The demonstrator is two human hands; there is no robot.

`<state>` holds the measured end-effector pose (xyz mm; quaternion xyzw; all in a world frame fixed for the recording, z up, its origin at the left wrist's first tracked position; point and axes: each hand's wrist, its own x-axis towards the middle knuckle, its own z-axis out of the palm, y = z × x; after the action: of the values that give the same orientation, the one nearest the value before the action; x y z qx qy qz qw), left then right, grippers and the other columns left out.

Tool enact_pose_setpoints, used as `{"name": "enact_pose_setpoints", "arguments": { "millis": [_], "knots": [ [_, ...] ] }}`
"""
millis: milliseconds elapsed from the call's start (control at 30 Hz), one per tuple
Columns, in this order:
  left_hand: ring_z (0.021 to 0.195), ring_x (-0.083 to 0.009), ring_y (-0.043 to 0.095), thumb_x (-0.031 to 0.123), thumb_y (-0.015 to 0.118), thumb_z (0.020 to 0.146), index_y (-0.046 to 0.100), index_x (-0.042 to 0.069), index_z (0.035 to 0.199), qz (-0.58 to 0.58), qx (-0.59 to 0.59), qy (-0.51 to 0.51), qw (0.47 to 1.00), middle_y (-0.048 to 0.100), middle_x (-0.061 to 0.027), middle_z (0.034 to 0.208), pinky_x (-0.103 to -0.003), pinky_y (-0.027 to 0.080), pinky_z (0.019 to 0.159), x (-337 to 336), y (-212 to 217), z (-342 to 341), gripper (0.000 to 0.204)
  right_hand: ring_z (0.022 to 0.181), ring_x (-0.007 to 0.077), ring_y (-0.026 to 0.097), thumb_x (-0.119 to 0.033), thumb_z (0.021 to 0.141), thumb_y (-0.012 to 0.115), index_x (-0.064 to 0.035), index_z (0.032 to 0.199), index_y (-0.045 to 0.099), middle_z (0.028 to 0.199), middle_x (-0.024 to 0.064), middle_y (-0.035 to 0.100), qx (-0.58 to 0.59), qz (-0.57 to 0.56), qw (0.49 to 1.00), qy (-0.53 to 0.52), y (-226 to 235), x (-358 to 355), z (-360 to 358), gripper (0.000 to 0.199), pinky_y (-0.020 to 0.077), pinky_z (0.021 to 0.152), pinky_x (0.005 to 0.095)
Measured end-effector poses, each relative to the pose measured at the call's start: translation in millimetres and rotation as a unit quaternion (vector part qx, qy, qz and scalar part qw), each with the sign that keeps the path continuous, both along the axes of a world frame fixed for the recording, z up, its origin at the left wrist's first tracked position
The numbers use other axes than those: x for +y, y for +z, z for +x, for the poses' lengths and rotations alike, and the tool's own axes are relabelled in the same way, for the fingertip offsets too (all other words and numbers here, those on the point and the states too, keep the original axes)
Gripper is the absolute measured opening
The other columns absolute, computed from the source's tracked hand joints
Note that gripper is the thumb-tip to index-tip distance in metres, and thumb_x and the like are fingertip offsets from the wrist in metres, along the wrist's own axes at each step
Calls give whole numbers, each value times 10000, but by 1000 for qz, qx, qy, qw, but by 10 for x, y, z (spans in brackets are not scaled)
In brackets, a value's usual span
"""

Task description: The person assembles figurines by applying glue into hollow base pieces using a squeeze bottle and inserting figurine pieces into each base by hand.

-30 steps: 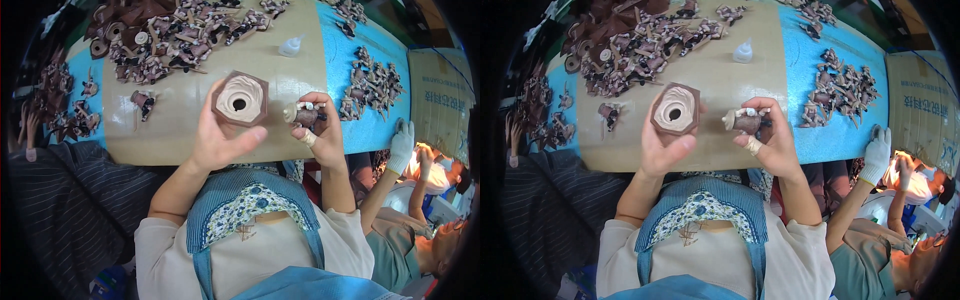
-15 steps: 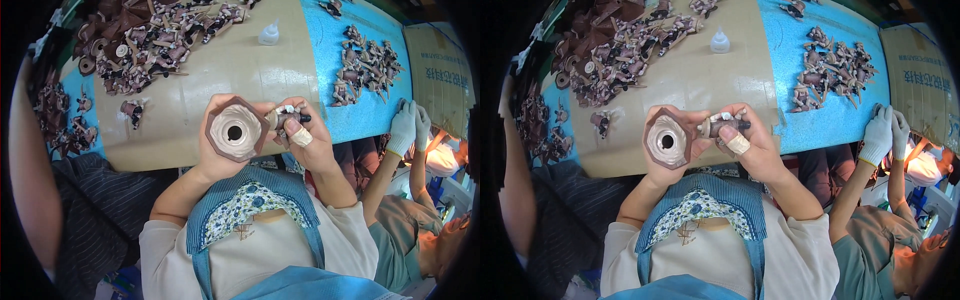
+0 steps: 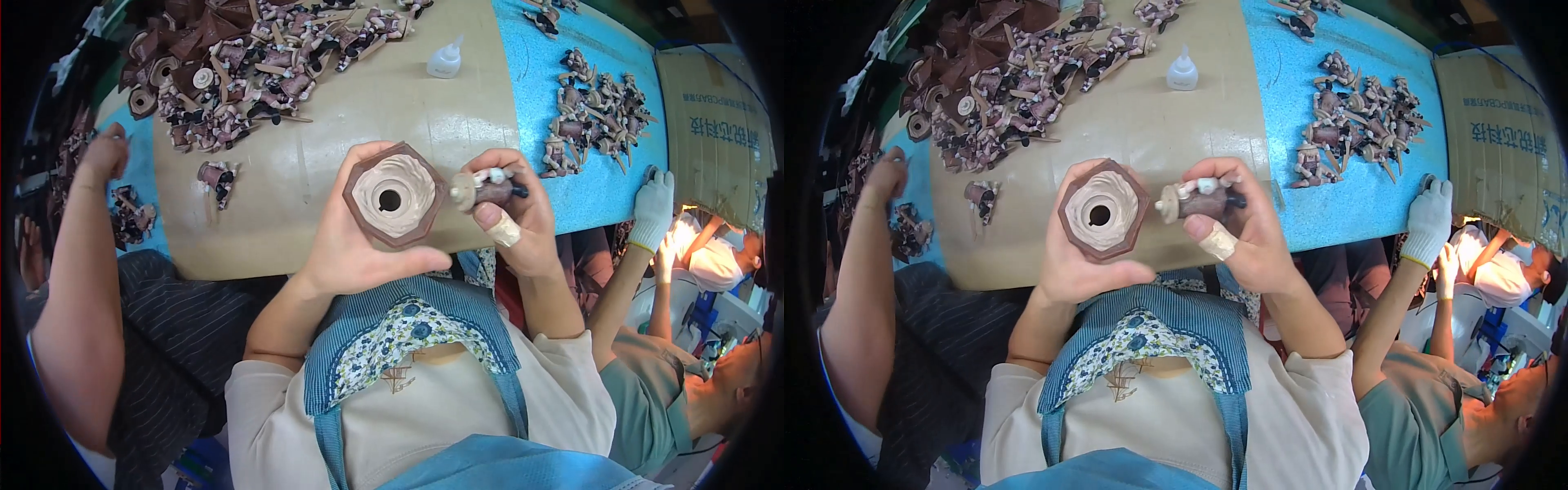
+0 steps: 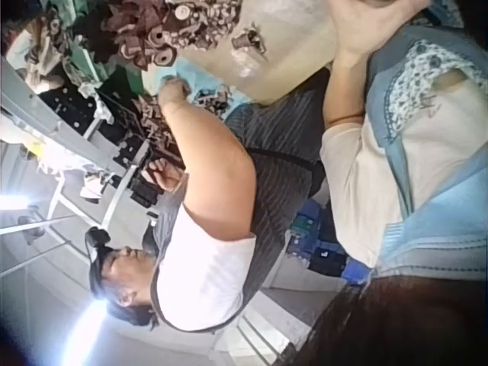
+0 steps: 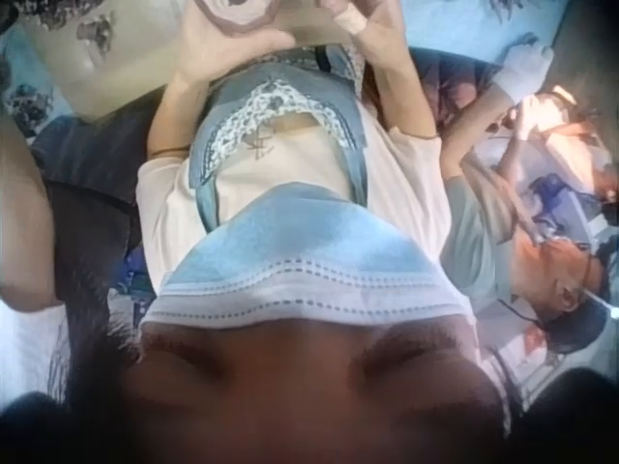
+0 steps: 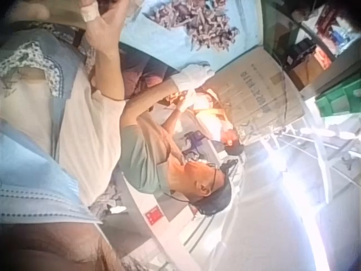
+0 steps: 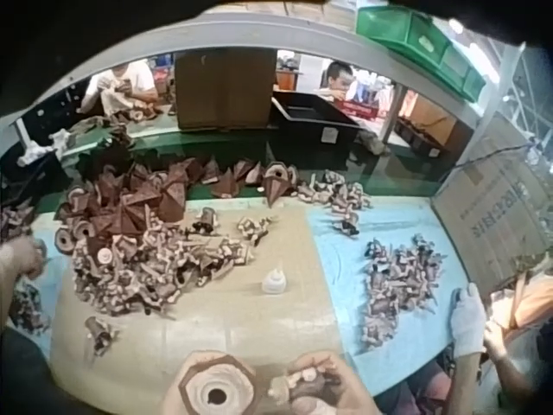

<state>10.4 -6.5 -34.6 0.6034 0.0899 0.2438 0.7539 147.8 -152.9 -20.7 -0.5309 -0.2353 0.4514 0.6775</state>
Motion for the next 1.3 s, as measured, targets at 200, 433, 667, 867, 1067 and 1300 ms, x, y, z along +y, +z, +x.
{"name": "enact_pose_setpoints", "arguments": {
  "millis": [200,433,667,867,1067,1300],
  "knots": [
    [967,-186,615,148,833,643,438,12,1177,-7,100,-28,995,610,-102,1036,-311,487,851,-10,22,-46,678,826,136,541,-36,767,713,-31,1070,472,975,68,543,-204,28,977,52,212,84,146,387,443,755,268],
    [828,-302,663,154,783,633,465,12,1135,140,111,-25,984,634,-160,910,-355,518,743,-91,149,51,611,740,279,527,-66,595,681,-35,901,518,846,105,523,-603,49,776,175,551,299,159,348,421,659,369],
    [837,-351,652,158,773,629,459,11,1126,176,125,-34,976,628,-185,902,-387,518,732,-125,195,74,607,705,301,519,-38,607,673,-16,927,491,846,135,520,-667,47,698,257,689,326,209,369,406,609,393],
    [827,-341,650,147,773,605,457,12,1121,130,131,-106,977,626,-174,881,-372,516,735,-132,157,80,621,706,282,513,-45,634,621,-10,859,494,793,112,478,-558,102,780,262,497,295,185,261,422,612,378],
    [916,-198,613,104,782,647,414,4,1165,-31,69,-150,986,602,-118,1008,-333,491,806,-133,-17,95,644,706,298,519,0,615,680,-20,976,488,836,134,508,-540,83,801,246,440,282,231,409,441,616,373],
    [1097,-152,505,91,771,726,359,-8,1242,-252,36,-245,935,523,-96,1147,-304,413,959,56,-117,105,668,925,298,584,-16,693,607,2,1071,588,1002,121,603,-508,58,811,283,570,453,527,379,437,887,387]
  ]
}}
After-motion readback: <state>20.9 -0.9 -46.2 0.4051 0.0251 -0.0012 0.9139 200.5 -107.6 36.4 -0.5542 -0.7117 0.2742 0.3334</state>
